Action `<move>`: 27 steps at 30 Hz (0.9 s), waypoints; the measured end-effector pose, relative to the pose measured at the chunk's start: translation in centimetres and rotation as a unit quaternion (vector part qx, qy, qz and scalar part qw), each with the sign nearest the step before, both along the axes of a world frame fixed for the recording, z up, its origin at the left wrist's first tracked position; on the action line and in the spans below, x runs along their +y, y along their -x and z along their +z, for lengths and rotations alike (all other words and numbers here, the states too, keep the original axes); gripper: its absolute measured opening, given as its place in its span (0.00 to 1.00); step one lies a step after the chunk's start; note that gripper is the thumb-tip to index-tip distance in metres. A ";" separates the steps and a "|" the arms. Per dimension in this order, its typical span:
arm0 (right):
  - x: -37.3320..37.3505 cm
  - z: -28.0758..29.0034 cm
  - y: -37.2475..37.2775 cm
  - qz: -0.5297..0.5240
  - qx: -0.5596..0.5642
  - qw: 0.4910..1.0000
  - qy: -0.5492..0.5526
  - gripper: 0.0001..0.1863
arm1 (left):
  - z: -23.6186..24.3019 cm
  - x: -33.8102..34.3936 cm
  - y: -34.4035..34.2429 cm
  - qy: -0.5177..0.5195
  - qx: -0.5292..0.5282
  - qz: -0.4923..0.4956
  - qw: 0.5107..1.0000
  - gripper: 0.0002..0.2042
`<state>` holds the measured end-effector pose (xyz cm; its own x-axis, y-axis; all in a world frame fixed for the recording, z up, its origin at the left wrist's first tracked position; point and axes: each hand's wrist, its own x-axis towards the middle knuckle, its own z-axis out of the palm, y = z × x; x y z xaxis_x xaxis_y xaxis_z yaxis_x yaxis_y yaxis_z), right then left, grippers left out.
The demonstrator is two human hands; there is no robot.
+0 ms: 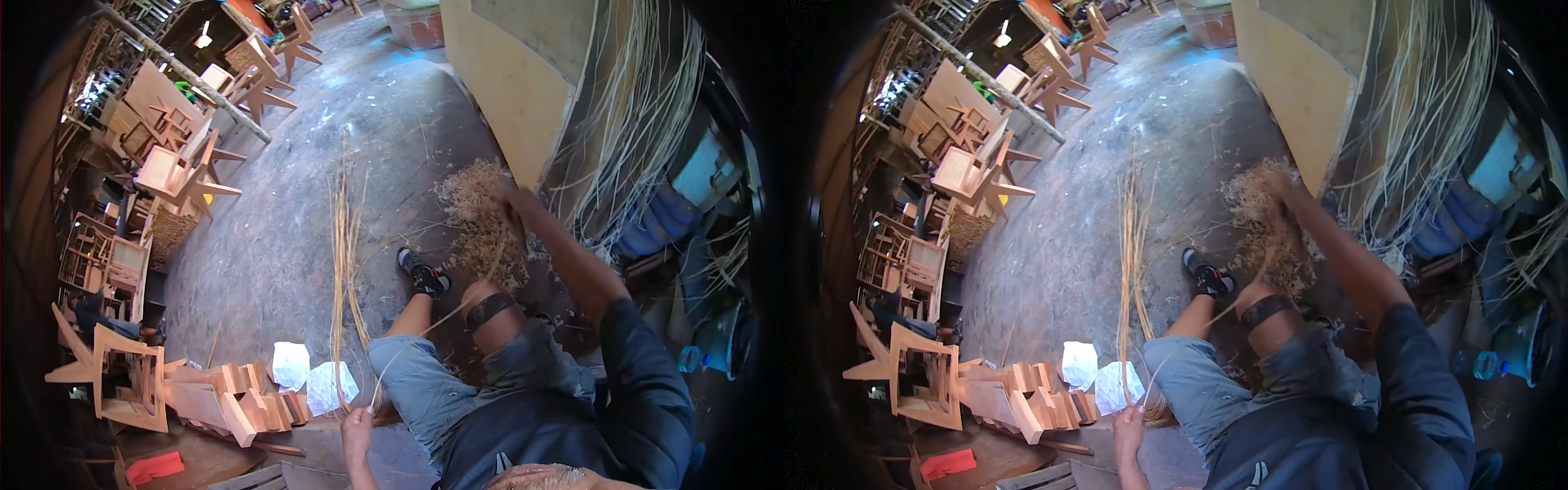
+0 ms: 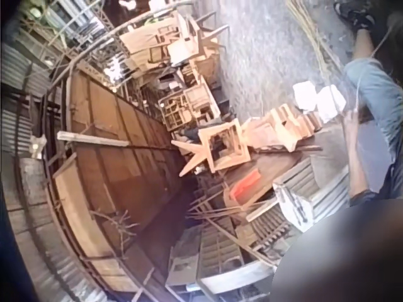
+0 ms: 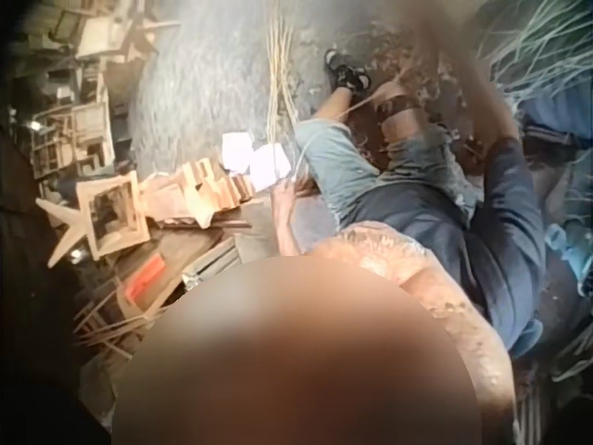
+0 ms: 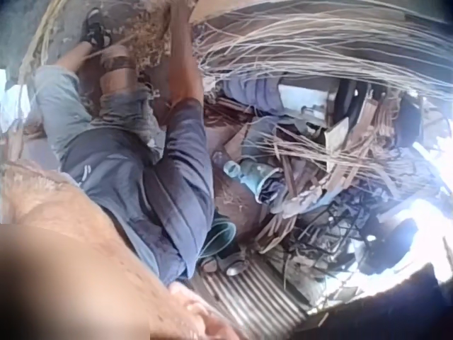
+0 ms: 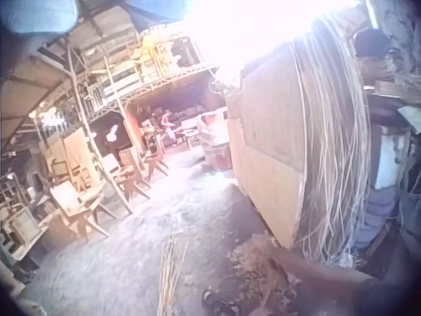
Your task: Prepare and clean long natural fiber strands for weaving or furniture construction.
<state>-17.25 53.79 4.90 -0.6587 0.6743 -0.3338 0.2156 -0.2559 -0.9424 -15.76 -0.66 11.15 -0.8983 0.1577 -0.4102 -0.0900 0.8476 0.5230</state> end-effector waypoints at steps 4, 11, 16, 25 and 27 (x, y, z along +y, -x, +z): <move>1.4 13.0 7.9 -0.087 0.094 0.949 -0.287 0.18 | -5.2 0.9 -0.3 -0.115 -0.043 0.063 0.990 0.09; 10.7 7.2 8.1 -0.002 -0.169 0.800 -0.576 0.22 | -7.8 17.8 0.4 -0.239 0.010 -0.150 0.959 0.15; 5.3 -8.2 -3.1 0.124 -0.236 0.886 -0.379 0.23 | -12.5 25.8 1.2 -0.246 -0.048 -0.182 0.951 0.16; -3.6 -14.4 -17.3 0.184 -0.202 0.937 -0.218 0.20 | -16.7 31.7 -4.4 -0.251 -0.131 -0.190 0.940 0.19; -4.2 -13.9 -18.3 0.187 -0.208 0.932 -0.230 0.21 | -16.9 32.7 -5.3 -0.246 -0.119 -0.203 0.940 0.19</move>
<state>1.01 49.55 -8.95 -0.7549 0.5579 -0.3447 0.5794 0.3212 -0.7491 -10.42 32.00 -5.73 -0.6154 0.6907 -0.3799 0.0238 0.4980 0.8668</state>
